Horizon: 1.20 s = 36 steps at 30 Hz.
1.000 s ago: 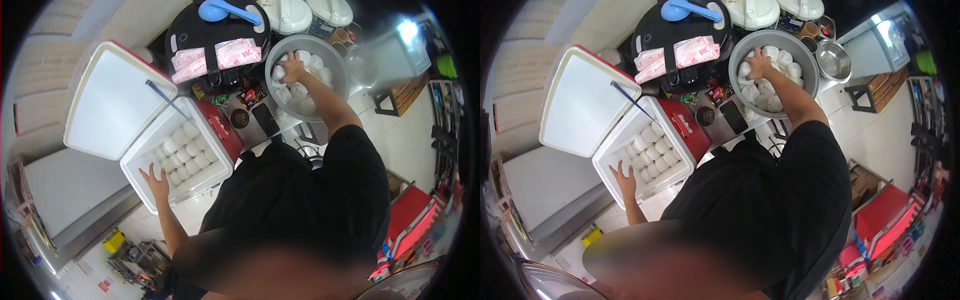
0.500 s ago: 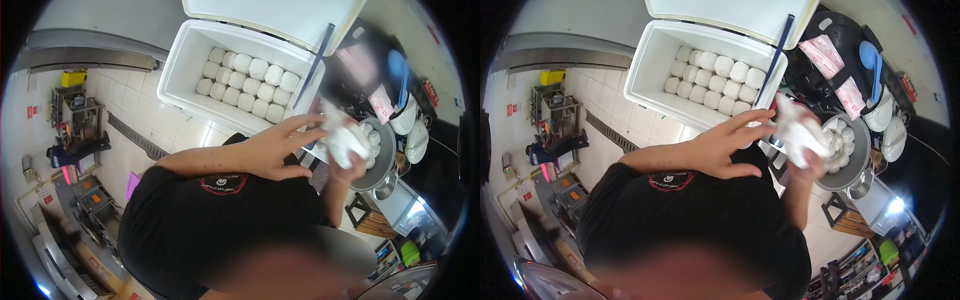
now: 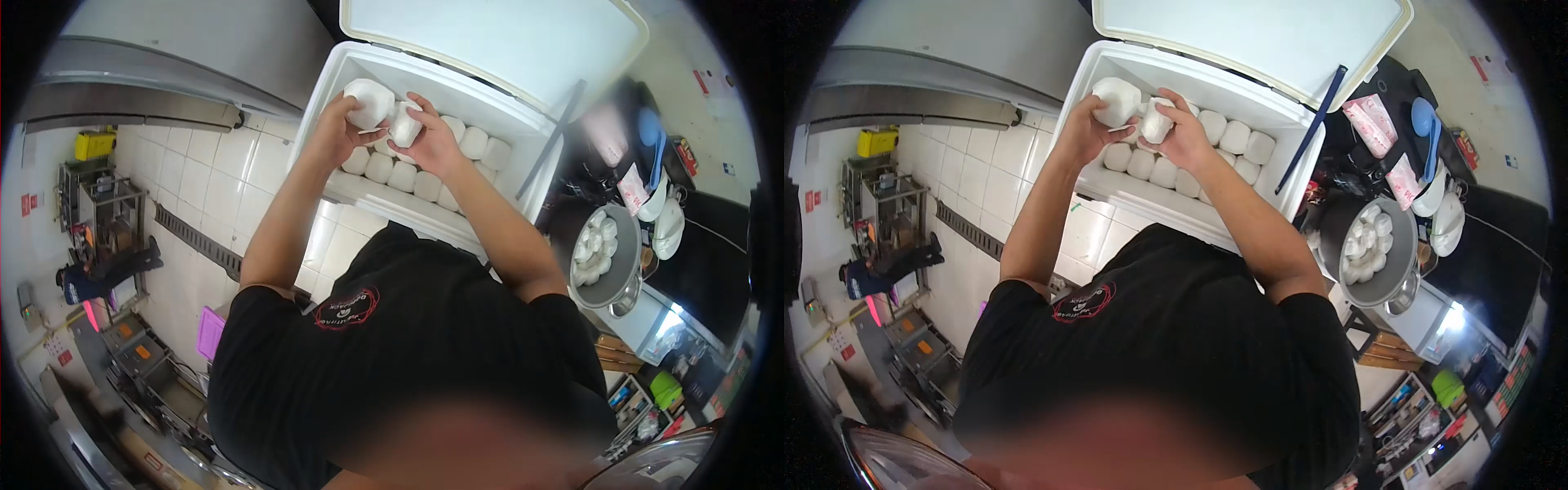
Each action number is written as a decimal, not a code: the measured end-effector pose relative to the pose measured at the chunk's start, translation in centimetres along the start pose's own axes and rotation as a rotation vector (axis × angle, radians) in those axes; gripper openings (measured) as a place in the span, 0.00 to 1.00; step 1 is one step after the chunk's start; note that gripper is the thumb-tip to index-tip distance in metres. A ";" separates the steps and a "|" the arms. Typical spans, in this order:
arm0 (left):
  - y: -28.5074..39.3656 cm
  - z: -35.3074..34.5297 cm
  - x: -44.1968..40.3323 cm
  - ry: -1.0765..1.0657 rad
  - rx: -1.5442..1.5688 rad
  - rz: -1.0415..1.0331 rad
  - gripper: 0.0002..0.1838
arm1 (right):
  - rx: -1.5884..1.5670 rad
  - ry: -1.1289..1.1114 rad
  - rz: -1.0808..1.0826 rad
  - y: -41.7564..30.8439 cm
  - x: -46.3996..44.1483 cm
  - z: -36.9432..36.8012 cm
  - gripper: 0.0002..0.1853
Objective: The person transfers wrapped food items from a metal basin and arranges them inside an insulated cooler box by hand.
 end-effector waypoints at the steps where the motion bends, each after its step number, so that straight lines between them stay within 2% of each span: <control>1: -0.2 1.1 -1.2 -0.023 0.081 0.114 0.29 | -0.099 0.063 0.000 1.0 -1.6 1.0 0.28; 2: -0.4 2.3 -2.8 -0.029 0.068 0.119 0.29 | -0.108 0.068 0.010 1.9 -3.0 2.0 0.28; 4: -1.4 4.3 -5.6 0.102 -0.068 0.165 0.26 | -0.141 -0.074 -0.037 3.3 -5.0 3.3 0.30; 5: -2.0 4.9 -6.4 0.127 -0.097 0.222 0.24 | -0.145 -0.067 -0.029 3.5 -5.7 4.3 0.30; 7: -3.7 6.0 -8.6 0.179 -0.162 0.232 0.24 | 0.054 -0.101 0.008 3.1 -6.3 5.5 0.31; 8: -4.6 6.7 -9.8 0.239 -0.217 0.235 0.23 | 0.055 -0.099 0.013 2.6 -6.4 5.8 0.31; 10: -6.1 6.7 -11.0 0.311 -0.251 0.282 0.24 | 0.461 -0.070 -0.013 1.0 -5.7 5.6 0.31; 12: -7.5 7.6 -13.0 0.387 -0.282 0.319 0.24 | 0.555 -0.061 0.020 0.9 -5.7 5.9 0.33; 14: -8.5 9.1 -15.7 0.435 -0.249 0.196 0.27 | 0.643 -0.059 0.060 0.9 -6.0 5.6 0.34; 15: -8.0 8.3 -15.1 0.436 -0.253 0.185 0.27 | 0.696 0.010 0.073 0.9 -6.0 5.6 0.35; 17: -5.9 6.4 -12.8 0.671 -0.501 0.075 0.30 | 0.730 0.079 0.101 1.2 -6.6 6.1 0.36; 18: -6.6 6.6 -13.8 0.673 -0.521 0.063 0.30 | 0.694 0.115 0.115 1.9 -7.3 6.8 0.36; 20: -7.7 7.8 -16.2 0.826 -0.811 -0.108 0.32 | 0.632 0.159 0.144 2.5 -8.2 7.4 0.37; 22: -7.6 7.4 -16.0 0.820 -0.860 -0.119 0.31 | 0.749 0.093 0.121 2.8 -8.3 7.4 0.36; 25: -7.2 8.3 -17.6 0.700 -0.951 -0.092 0.32 | 0.811 0.049 0.113 2.5 -7.9 7.7 0.35; 26: -7.0 8.3 -18.1 0.675 -1.074 -0.120 0.35 | 0.810 0.058 0.110 2.1 -7.7 8.0 0.35; 27: -6.9 7.7 -18.1 0.648 -1.191 -0.149 0.38 | 0.589 -0.051 0.064 1.8 -7.3 7.7 0.34; 28: -7.4 7.5 -17.8 0.642 -1.182 -0.143 0.38 | 0.370 -0.156 0.017 1.5 -6.9 7.1 0.33; 29: -7.6 6.8 -17.3 0.641 -1.320 -0.254 0.41 | 0.380 -0.151 0.011 0.9 -6.5 7.1 0.33; 30: -7.3 5.6 -16.5 0.639 -1.452 -0.370 0.44 | 0.216 -0.219 -0.006 0.0 -5.7 6.0 0.32; 31: -6.8 4.8 -15.8 0.602 -1.377 -0.376 0.43 | 0.053 -0.285 -0.025 -0.7 -4.9 4.9 0.32; 32: -7.4 5.8 -17.3 0.603 -1.359 -0.375 0.43 | 0.068 -0.284 -0.033 -1.1 -4.3 4.5 0.32; 34: -8.7 7.1 -21.0 0.414 -1.393 -0.352 0.36 | 0.012 -0.350 -0.001 -2.1 -3.7 3.4 0.29; 35: -8.8 7.4 -21.2 0.422 -1.376 -0.354 0.36 | 0.026 -0.354 -0.010 -2.2 -3.9 3.2 0.29; 36: -7.8 6.7 -19.5 0.475 -1.397 -0.259 0.32 | 0.160 -0.280 0.011 -2.2 -4.3 3.7 0.29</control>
Point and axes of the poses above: each hand's wrist, its own x-axis away from the middle knuckle, its own z-axis out of the back of the hand, y = z × x, the point moved 5 cm from there along -x, towards the middle knuckle, and after that the axes turned 14 degrees about z, right-handed, at the moved point
